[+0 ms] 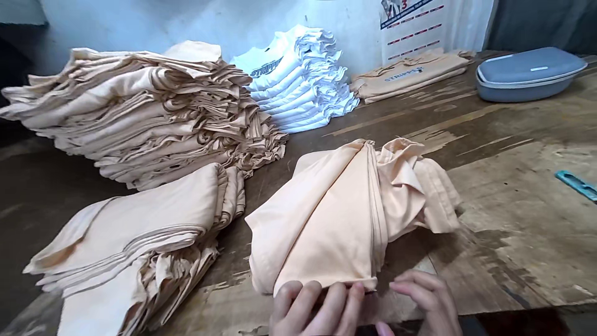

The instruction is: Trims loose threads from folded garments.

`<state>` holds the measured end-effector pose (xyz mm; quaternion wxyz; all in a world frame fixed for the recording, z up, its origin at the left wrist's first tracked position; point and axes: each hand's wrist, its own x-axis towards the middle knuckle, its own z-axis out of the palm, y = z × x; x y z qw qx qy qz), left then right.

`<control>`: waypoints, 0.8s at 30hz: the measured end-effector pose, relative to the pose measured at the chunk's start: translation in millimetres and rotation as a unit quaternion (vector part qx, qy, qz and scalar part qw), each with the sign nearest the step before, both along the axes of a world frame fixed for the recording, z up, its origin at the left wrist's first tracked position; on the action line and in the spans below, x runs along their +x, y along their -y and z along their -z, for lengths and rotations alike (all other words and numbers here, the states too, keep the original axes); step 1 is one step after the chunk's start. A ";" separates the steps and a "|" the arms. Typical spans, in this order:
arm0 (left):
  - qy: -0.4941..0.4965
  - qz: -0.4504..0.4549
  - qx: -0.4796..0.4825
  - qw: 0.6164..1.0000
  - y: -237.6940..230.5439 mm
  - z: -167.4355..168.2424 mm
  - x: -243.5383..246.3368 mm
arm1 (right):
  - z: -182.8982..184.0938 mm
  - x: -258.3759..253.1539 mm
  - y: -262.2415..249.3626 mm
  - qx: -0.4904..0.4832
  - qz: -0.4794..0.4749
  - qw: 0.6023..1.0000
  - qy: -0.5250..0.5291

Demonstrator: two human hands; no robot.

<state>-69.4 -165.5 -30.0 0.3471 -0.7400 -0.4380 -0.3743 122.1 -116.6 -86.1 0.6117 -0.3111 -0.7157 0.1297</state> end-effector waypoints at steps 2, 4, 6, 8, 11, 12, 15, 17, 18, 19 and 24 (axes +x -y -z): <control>0.015 -0.001 0.004 1.000 1.9 0.2 -1.7 | -3.6 1.8 -0.6 -0.047 0.013 0.999 0.018; 0.032 -0.009 0.000 0.999 2.5 0.0 -1.7 | -5.7 -2.6 -2.2 -0.069 0.027 0.997 0.028; 0.046 0.002 -0.005 0.999 1.7 -0.9 -4.2 | -4.5 -7.4 -2.6 -0.065 0.023 0.998 0.002; 0.050 0.008 -0.008 0.999 2.2 -3.4 -7.1 | -4.4 -5.3 -0.8 -0.048 0.002 0.999 -0.022; 0.001 0.007 0.005 1.000 5.6 -2.7 -6.7 | -2.5 -0.2 2.9 -0.035 -0.030 0.998 -0.041; -0.028 0.003 0.014 1.000 5.3 -0.3 -4.7 | -1.6 0.9 3.8 -0.032 -0.038 0.998 -0.047; -0.070 0.003 0.027 0.997 -3.7 7.9 0.2 | -0.1 4.0 4.9 -0.014 -0.086 0.995 -0.045; -0.024 0.018 -0.002 1.000 -9.1 6.2 0.6 | 1.8 9.1 2.8 -0.006 -0.123 0.992 0.006; 0.008 0.016 -0.037 0.999 -9.5 0.4 -0.6 | 2.6 11.2 0.2 -0.004 -0.122 0.992 0.044; 0.026 0.005 -0.086 0.996 -9.1 -10.0 -4.8 | 2.4 12.8 -2.0 -0.011 -0.107 0.991 0.082; 0.189 -0.136 -0.045 0.971 -4.6 -59.8 -67.7 | -6.5 -0.4 -9.0 -0.023 0.001 0.993 0.119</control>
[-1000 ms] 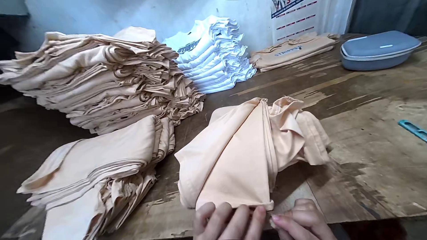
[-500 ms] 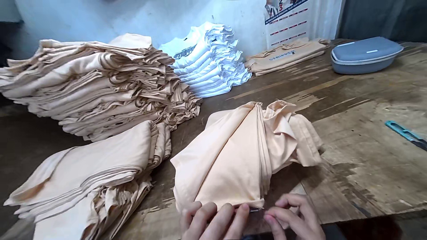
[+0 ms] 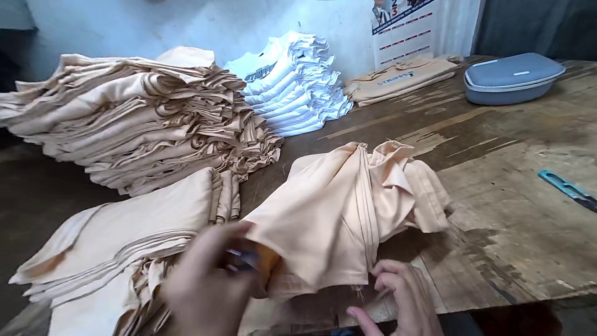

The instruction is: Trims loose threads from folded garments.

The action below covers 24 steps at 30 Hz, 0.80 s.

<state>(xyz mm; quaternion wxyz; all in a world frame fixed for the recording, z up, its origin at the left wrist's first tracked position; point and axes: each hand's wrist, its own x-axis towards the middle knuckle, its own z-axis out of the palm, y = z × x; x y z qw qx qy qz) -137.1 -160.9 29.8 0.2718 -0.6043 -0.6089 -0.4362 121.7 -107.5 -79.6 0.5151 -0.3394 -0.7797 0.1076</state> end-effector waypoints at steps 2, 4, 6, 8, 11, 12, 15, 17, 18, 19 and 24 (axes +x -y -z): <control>0.069 -0.093 0.061 0.991 -1.8 -11.1 9.0 | 1.2 -12.7 -7.7 0.036 0.018 0.999 -0.021; 0.023 -0.026 0.021 0.999 -0.4 -2.8 32.1 | 1.4 -19.1 -15.9 0.072 0.010 0.997 -0.024; -0.030 0.115 -0.053 0.991 -4.3 18.4 50.3 | -0.2 -14.9 -18.9 0.095 -0.046 0.992 -0.064; -0.086 0.214 -0.106 0.967 -10.2 38.4 54.1 | -1.8 -0.1 -15.0 0.080 -0.083 0.990 -0.087; -0.144 0.215 -0.082 0.962 -10.9 59.7 45.7 | 5.3 17.7 -9.3 0.034 -0.028 0.995 -0.092; -0.131 0.219 -0.065 0.965 -9.5 63.1 43.3 | 6.9 17.7 -7.0 0.014 -0.016 0.995 -0.095; -0.056 0.259 -0.058 0.963 -4.5 55.8 46.3 | -0.7 1.7 3.2 -0.019 -0.024 0.993 -0.117; -0.009 0.273 -0.079 0.959 -3.6 46.8 49.9 | -9.0 -18.2 4.6 -0.021 -0.044 0.984 -0.171; 0.009 0.278 -0.087 0.957 -3.7 43.7 50.2 | -12.2 -27.8 2.8 -0.021 -0.056 0.977 -0.207; 0.021 0.281 -0.095 0.955 -3.7 41.1 49.5 | -14.7 -35.3 -0.4 -0.015 -0.070 0.967 -0.243; 0.011 0.238 -0.116 0.964 -2.5 43.3 42.6 | -15.5 -36.0 2.5 -0.001 -0.104 0.958 -0.268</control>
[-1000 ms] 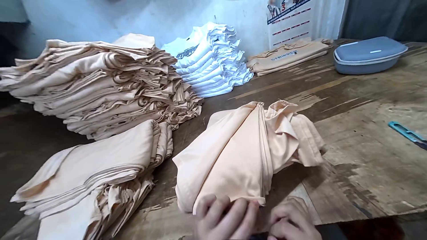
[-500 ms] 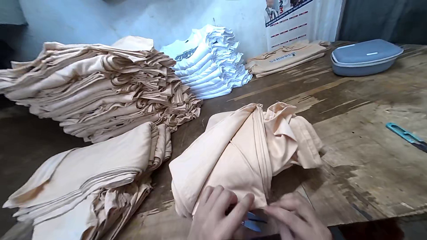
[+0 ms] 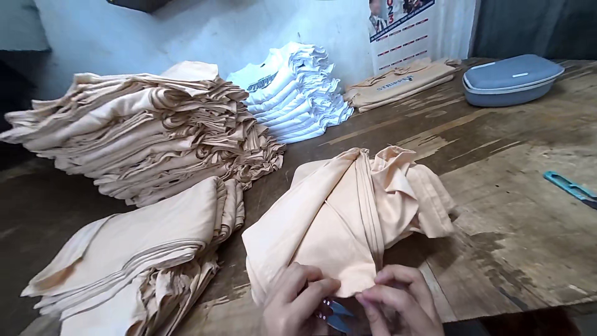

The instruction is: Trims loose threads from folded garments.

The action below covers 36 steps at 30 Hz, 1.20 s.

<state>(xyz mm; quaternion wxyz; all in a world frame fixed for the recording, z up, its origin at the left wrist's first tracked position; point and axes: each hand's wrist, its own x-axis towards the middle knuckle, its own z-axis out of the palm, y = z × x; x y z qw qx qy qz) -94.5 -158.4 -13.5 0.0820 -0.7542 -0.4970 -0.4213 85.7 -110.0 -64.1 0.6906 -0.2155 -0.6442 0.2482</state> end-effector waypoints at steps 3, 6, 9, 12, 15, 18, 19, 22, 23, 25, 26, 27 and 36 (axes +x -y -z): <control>0.035 0.028 -0.002 0.999 2.4 -1.5 -4.7 | 5.6 -1.0 5.1 -0.010 0.021 1.000 0.008; 0.071 0.064 -0.018 0.995 2.9 -13.0 -5.7 | 3.3 -4.2 5.0 -0.040 0.014 0.999 0.000; 0.098 0.077 -0.022 0.992 -1.9 -20.9 -5.9 | -6.0 -13.1 -2.5 -0.043 -0.023 0.997 -0.061; 0.162 0.023 -0.020 0.986 -11.8 -20.5 -1.6 | -16.8 -21.6 -14.0 -0.091 -0.079 0.983 -0.138; 0.227 -0.014 -0.036 0.973 -23.9 -18.5 4.2 | -16.0 -15.8 -21.8 -0.083 -0.130 0.986 -0.069; 0.231 -0.020 -0.046 0.972 -26.1 -17.5 7.5 | -7.0 5.2 -9.1 -0.022 0.005 0.997 0.068; 0.230 -0.015 -0.050 0.972 -25.9 -16.5 8.3 | -1.7 14.1 -4.2 -0.024 0.025 0.997 0.063; 0.216 -0.005 -0.053 0.975 -27.5 -12.5 11.5 | 6.7 30.5 -1.1 -0.089 0.014 0.996 0.009; 0.208 -0.009 -0.048 0.977 -28.2 -10.0 11.9 | 7.4 32.9 -0.9 -0.102 0.012 0.994 0.030; 0.198 -0.016 -0.038 0.979 -29.1 -7.9 12.2 | 3.7 31.7 -1.3 -0.105 0.025 0.990 0.093; 0.196 -0.021 -0.031 0.980 -28.6 -7.8 12.5 | 0.9 28.3 -1.4 -0.105 0.040 0.987 0.115; 0.193 -0.022 -0.026 0.981 -26.5 -8.7 13.4 | -1.0 24.5 -1.6 -0.104 0.056 0.985 0.125; -0.098 -0.101 0.129 0.982 10.5 4.0 26.6 | 8.1 29.0 8.3 -0.083 0.114 0.980 0.140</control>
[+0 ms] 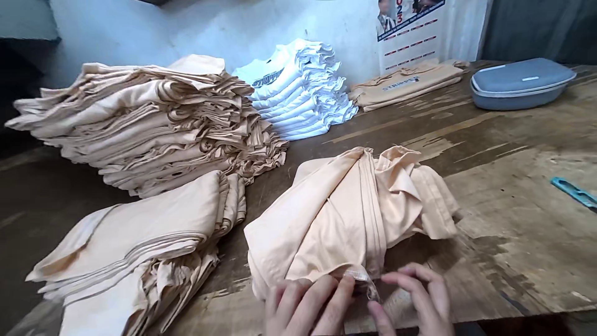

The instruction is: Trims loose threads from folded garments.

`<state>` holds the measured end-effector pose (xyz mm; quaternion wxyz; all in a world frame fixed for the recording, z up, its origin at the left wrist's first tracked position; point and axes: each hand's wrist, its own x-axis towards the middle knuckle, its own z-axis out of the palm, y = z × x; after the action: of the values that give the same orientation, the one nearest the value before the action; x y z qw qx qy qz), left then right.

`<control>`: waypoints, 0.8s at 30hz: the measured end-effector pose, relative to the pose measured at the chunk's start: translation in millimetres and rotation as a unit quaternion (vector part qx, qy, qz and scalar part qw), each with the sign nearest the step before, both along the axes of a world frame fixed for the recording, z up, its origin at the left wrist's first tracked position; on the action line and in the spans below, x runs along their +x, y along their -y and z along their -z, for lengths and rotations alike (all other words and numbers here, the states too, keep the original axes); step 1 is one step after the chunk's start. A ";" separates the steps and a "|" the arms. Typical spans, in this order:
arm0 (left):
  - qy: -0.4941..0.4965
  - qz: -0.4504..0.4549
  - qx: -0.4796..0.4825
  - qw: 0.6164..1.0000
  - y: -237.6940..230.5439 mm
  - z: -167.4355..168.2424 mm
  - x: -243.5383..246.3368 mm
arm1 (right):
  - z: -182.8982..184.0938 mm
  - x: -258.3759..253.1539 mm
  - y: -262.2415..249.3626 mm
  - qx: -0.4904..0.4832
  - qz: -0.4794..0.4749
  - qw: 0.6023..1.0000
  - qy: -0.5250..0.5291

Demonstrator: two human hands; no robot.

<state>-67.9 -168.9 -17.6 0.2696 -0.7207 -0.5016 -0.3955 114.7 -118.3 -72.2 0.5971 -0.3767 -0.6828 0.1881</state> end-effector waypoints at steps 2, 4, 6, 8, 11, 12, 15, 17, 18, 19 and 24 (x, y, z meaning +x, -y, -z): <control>-0.040 -0.016 0.025 0.999 0.6 5.2 -0.5 | 2.1 -5.2 -3.8 0.006 0.007 1.000 -0.014; -0.069 -0.024 0.036 0.997 2.0 7.9 -2.1 | 1.4 -5.7 -3.0 0.018 0.004 1.000 -0.025; -0.089 -0.030 0.051 0.994 1.7 8.9 -0.1 | 1.2 -3.8 -0.6 0.023 -0.004 0.999 -0.024; -0.108 -0.024 0.059 0.992 -1.7 11.7 4.5 | 3.7 -3.3 1.0 0.030 -0.005 0.999 -0.022; -0.112 -0.012 0.050 0.992 -11.7 14.8 8.4 | 4.9 -3.2 2.0 0.038 0.003 0.999 0.001; -0.111 -0.009 0.047 0.993 -13.7 15.3 7.7 | 4.8 -2.0 2.4 0.033 0.008 0.999 0.016; -0.103 -0.012 0.048 0.993 -11.8 15.5 5.0 | 1.6 -2.5 -1.7 0.005 0.023 0.999 0.041; -0.087 -0.017 0.043 0.995 -8.4 15.1 3.9 | 1.2 -7.0 -6.4 0.004 0.036 0.998 0.043; -0.074 -0.021 0.039 0.996 -7.2 15.0 2.7 | 2.6 -9.3 -9.4 0.017 0.039 0.998 0.037; -0.061 -0.020 0.038 0.997 -6.5 14.4 0.8 | 4.9 -10.9 -11.9 0.034 0.037 0.998 0.028; -0.058 0.001 0.039 0.998 3.5 8.7 -4.9 | 6.7 -0.5 -4.3 0.059 0.000 0.998 -0.016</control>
<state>-72.8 -172.4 -26.2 0.3259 -0.7317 -0.4689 -0.3722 114.2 -114.0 -78.9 0.6289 -0.3382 -0.6830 0.1536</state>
